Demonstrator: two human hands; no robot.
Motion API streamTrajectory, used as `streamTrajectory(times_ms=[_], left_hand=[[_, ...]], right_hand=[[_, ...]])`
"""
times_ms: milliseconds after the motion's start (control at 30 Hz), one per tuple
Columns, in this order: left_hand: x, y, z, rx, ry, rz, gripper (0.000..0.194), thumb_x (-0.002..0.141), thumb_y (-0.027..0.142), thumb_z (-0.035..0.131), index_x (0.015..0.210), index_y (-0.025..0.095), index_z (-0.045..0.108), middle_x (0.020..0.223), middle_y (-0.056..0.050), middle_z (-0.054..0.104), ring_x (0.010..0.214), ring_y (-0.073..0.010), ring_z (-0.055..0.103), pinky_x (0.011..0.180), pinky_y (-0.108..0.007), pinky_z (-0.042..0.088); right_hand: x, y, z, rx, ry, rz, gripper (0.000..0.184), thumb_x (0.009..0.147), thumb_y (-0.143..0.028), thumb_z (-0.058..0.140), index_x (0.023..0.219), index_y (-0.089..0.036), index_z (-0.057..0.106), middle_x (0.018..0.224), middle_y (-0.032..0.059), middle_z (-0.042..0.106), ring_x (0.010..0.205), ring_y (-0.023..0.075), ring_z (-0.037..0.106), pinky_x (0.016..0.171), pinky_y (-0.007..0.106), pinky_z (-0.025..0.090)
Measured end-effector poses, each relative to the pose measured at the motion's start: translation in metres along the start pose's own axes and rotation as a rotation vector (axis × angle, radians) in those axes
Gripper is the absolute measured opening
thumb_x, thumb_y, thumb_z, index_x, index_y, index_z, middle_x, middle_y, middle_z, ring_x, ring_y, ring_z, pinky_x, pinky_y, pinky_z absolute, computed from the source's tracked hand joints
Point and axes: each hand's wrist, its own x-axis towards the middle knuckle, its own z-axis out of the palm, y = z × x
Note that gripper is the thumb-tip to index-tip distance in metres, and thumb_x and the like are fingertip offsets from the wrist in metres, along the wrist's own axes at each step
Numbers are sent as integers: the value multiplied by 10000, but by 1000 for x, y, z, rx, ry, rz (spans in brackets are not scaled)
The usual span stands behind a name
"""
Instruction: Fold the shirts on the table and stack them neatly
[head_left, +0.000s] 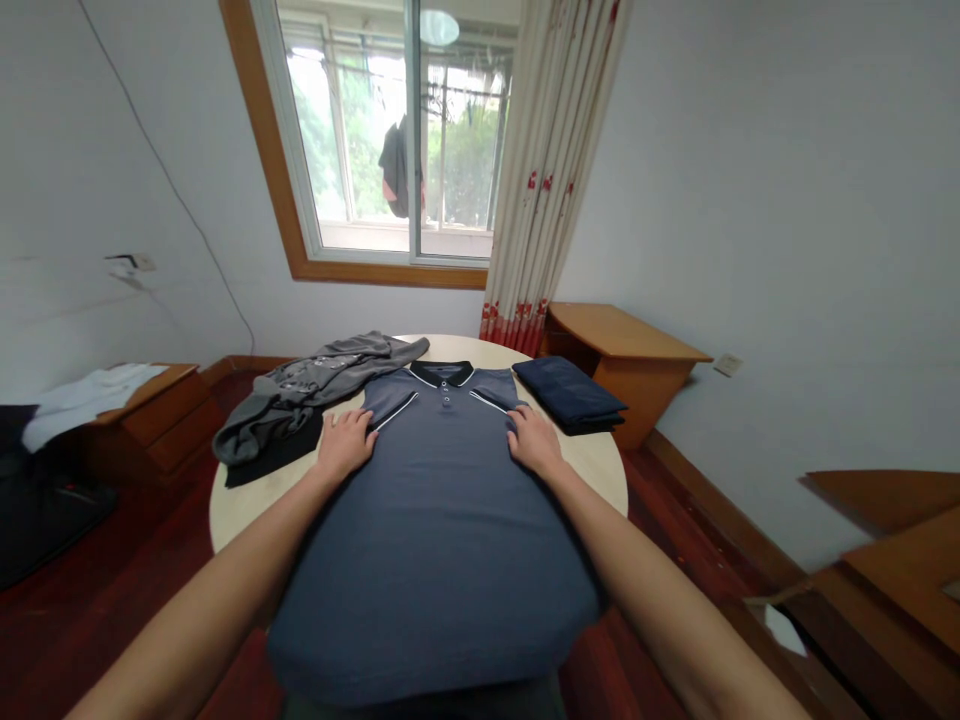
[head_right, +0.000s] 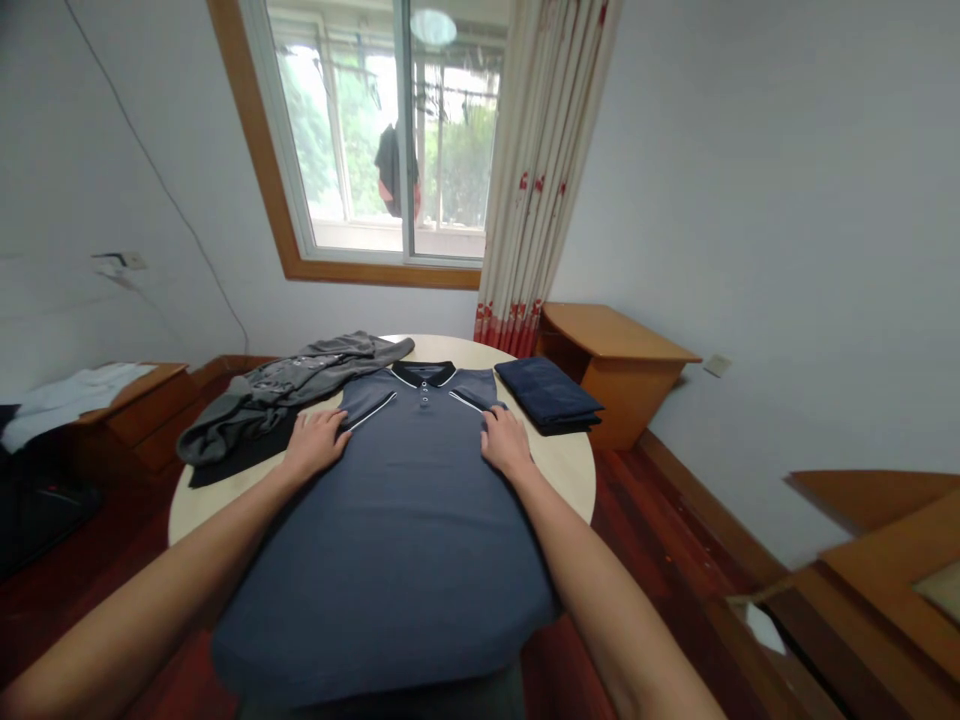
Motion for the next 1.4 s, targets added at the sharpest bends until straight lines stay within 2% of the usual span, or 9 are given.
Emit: streamTrajectory(times_ms=[167, 433, 600, 700, 867, 1033, 1167, 1267, 1400], left_hand=[[23, 5, -9, 40, -14, 96, 344, 955, 293, 422, 1088, 176, 717, 1213, -155, 671, 1216, -321, 550, 1041, -450, 375], [33, 12, -14, -108, 88, 22, 349, 990, 347, 366, 1087, 196, 666, 1137, -120, 694, 1103, -268, 613, 938, -369, 446], [37, 8, -7, -171, -37, 121, 369, 967, 431, 413, 1027, 216, 707, 1194, -95, 697, 1167, -273, 590, 1063, -410, 392], [36, 3, 4, -206, -66, 142, 444, 977, 452, 381, 1193, 200, 676, 1345, -104, 640, 1280, -258, 538, 1137, -410, 336], [30, -1, 24, -160, -165, 122, 603, 1001, 483, 310, 1511, 182, 426, 1614, -95, 353, 1506, -246, 273, 1220, -448, 194], [39, -1, 17, -136, -213, 93, 585, 996, 508, 299, 1483, 239, 480, 1586, -84, 407, 1457, -272, 366, 1164, -449, 309], [57, 3, 6, -153, -157, 94, 540, 1012, 462, 269, 1373, 231, 597, 1468, -99, 549, 1337, -252, 510, 1108, -395, 379], [66, 5, 14, -104, -136, 80, 574, 1016, 467, 279, 1502, 217, 456, 1602, -94, 377, 1479, -257, 326, 1186, -441, 261], [65, 5, 29, -75, -252, 64, 647, 1017, 532, 239, 1577, 219, 320, 1662, -93, 217, 1539, -269, 165, 1208, -508, 181]], right_hand=[[35, -3, 3, -154, -10, 36, 462, 915, -138, 437, 1350, -153, 591, 1342, 173, 597, 1254, 295, 481, 993, 401, 358], [69, 5, 14, -223, -84, 23, 416, 933, -104, 354, 1170, -98, 696, 1269, 229, 636, 1214, 317, 513, 999, 438, 304], [77, 6, 14, -203, -128, 38, 439, 936, -107, 350, 1271, -99, 633, 1330, 221, 607, 1244, 313, 509, 1017, 441, 309], [79, 5, 11, -195, -144, 38, 415, 933, -137, 387, 1272, -95, 622, 1337, 221, 600, 1247, 313, 511, 1030, 438, 318], [82, 2, -4, -129, -46, 65, 438, 975, -263, 350, 1251, -75, 634, 1336, 226, 598, 1224, 318, 535, 1005, 433, 374], [86, -4, -9, -59, -244, 16, 486, 995, -423, 368, 1172, -114, 698, 1259, 195, 659, 1167, 317, 595, 997, 429, 412], [88, -7, 9, 6, -158, 42, 517, 1017, -413, 315, 1361, -135, 583, 1479, 167, 516, 1364, 285, 456, 1103, 414, 343], [86, -8, 30, 45, -221, 64, 585, 1022, -451, 306, 1518, -158, 408, 1633, 113, 302, 1503, 261, 250, 1194, 451, 215], [78, -7, 45, 81, -225, 68, 629, 1034, -490, 244, 1572, -170, 310, 1660, 86, 234, 1530, 236, 184, 1227, 457, 124]])
